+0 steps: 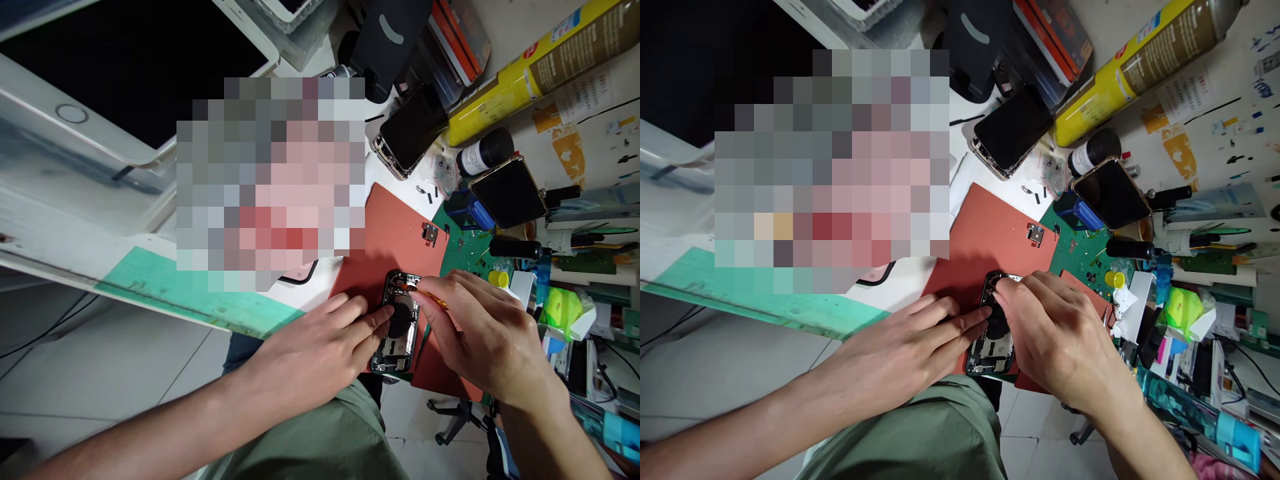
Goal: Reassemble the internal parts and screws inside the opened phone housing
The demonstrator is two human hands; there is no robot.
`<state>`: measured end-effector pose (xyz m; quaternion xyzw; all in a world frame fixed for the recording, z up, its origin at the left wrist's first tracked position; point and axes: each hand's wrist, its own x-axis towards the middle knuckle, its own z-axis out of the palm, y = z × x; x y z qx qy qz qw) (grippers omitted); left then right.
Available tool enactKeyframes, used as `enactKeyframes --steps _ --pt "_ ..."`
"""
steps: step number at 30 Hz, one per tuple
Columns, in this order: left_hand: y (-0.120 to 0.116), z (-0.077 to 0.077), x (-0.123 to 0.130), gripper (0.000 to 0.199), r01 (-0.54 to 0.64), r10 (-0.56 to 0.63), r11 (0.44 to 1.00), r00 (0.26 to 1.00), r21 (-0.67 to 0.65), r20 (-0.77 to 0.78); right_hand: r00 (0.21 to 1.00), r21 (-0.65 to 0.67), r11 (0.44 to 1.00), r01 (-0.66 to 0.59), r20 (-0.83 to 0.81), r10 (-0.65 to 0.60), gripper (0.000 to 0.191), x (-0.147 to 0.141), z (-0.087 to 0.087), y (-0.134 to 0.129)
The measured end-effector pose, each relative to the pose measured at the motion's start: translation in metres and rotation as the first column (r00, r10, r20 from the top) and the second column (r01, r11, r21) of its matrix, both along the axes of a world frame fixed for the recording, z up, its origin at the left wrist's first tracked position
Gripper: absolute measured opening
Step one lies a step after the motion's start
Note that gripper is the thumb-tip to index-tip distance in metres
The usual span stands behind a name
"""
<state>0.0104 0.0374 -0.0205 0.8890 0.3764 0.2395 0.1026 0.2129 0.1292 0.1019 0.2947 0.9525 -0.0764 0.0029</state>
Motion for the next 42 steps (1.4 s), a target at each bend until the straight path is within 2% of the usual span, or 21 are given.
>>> enactKeyframes --steps 12,15,20,25,31,35,42 --pt "0.000 0.000 0.000 0.041 0.004 -0.004 1.000 1.000 -0.012 -0.003 1.000 -0.008 1.000 -0.026 0.011 0.026 0.015 -0.007 0.001 0.005" --pt "0.000 0.000 0.000 0.042 0.011 -0.011 1.000 1.000 -0.016 -0.006 0.999 -0.022 0.999 -0.038 0.023 0.039 0.018 -0.004 0.001 0.006" --pt "0.000 0.002 -0.001 0.045 0.007 -0.007 1.000 1.000 -0.016 -0.004 0.996 -0.115 0.993 -0.036 0.080 0.045 0.028 -0.001 0.006 0.007" --pt "0.000 0.001 0.000 0.044 0.009 -0.009 1.000 1.000 -0.005 0.000 0.999 -0.085 0.996 -0.015 0.047 0.019 0.017 -0.004 0.004 0.007" --pt "-0.001 0.000 -0.001 0.041 0.005 -0.005 1.000 1.000 -0.027 0.002 0.998 0.020 0.998 -0.067 0.002 0.067 0.022 -0.004 -0.003 0.008" --pt "-0.001 0.001 0.000 0.040 0.006 -0.006 1.000 1.000 -0.028 0.005 0.997 0.029 0.997 -0.077 -0.013 0.077 0.022 -0.004 -0.004 0.009" --pt "0.000 0.000 0.000 0.042 0.005 -0.005 1.000 1.000 -0.016 0.009 0.999 0.072 0.997 -0.010 -0.030 0.012 0.012 -0.004 -0.008 0.006"
